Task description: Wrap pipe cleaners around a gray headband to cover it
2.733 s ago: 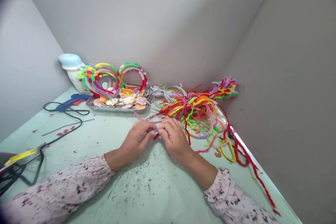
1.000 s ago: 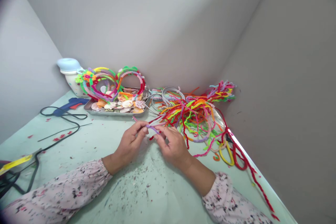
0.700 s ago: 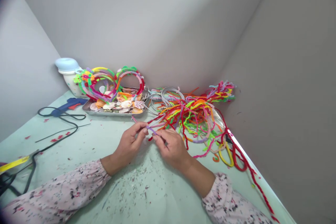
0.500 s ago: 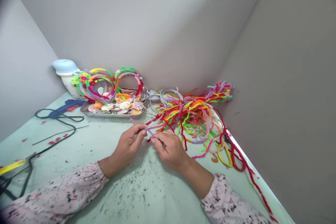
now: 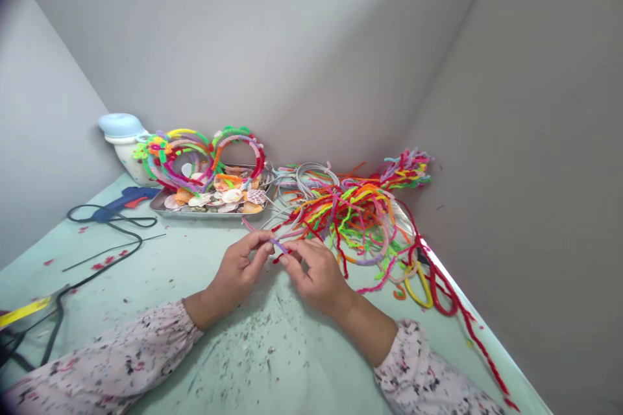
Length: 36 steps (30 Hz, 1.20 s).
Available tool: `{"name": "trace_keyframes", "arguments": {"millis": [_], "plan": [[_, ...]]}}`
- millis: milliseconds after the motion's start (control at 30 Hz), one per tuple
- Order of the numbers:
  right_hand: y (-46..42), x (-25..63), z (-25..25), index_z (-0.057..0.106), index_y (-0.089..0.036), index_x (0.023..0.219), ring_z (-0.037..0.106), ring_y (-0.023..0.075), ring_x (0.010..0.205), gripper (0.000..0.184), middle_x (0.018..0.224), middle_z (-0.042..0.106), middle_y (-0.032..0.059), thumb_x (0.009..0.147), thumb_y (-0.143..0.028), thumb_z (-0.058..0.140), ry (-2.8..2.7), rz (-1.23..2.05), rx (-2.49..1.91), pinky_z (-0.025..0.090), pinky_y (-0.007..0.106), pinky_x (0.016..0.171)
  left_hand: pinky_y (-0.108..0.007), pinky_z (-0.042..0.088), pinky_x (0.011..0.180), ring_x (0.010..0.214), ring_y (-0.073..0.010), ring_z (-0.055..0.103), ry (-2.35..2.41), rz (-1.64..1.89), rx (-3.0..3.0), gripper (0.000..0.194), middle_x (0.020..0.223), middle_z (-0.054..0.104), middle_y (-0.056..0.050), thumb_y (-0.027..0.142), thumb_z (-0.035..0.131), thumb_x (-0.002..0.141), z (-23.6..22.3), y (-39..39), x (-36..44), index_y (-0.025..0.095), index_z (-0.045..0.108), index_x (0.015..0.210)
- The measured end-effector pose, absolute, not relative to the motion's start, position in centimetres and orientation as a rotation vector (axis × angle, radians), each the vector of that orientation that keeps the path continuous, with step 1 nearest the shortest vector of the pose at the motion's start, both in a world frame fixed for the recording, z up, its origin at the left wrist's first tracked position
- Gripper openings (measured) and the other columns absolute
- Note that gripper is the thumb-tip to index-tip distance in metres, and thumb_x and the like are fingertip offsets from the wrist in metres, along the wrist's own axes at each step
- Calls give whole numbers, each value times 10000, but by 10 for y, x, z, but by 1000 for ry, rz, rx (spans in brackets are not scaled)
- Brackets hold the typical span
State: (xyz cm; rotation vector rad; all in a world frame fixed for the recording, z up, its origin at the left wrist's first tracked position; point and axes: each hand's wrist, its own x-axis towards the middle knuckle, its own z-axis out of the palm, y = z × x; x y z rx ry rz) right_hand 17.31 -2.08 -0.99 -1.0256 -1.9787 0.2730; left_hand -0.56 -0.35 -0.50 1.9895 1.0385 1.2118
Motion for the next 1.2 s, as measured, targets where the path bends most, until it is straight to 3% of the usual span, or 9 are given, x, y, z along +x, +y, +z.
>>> {"name": "trace_keyframes", "arguments": {"millis": [367, 833, 1033, 1200], "plan": [[-22, 169, -10, 638, -200, 875, 557, 138, 645, 144, 672, 636, -2, 914, -216, 500, -2021, 254, -1085, 405, 259, 647, -275, 458, 835, 911, -167, 611, 1043, 1181, 2012, 179, 968, 672, -56, 219, 483, 908, -11, 1, -8, 171, 613, 1022], [-25, 166, -5, 611, -190, 769, 521, 137, 617, 193, 629, 583, -6, 909, -232, 485, -2040, 323, -1113, 380, 267, 631, -268, 452, 806, 872, -165, 609, 1066, 1154, 2040, 171, 926, 675, -43, 208, 472, 903, -9, -2, -7, 176, 620, 983], [-25, 172, -8, 632, -209, 882, 569, 151, 703, 239, 697, 623, 3, 949, -231, 403, -1991, 381, -1024, 425, 296, 717, -251, 438, 778, 841, -155, 592, 1054, 1150, 2019, 173, 892, 655, -35, 207, 452, 909, -6, 0, -8, 172, 616, 955], [-23, 172, -7, 600, -230, 1048, 601, 183, 863, 176, 895, 664, 31, 897, -196, 514, -1794, 150, -1121, 460, 345, 803, -242, 427, 716, 765, -148, 560, 1003, 1079, 1997, 201, 824, 625, -26, 223, 420, 921, -4, -2, -8, 166, 613, 928]]}}
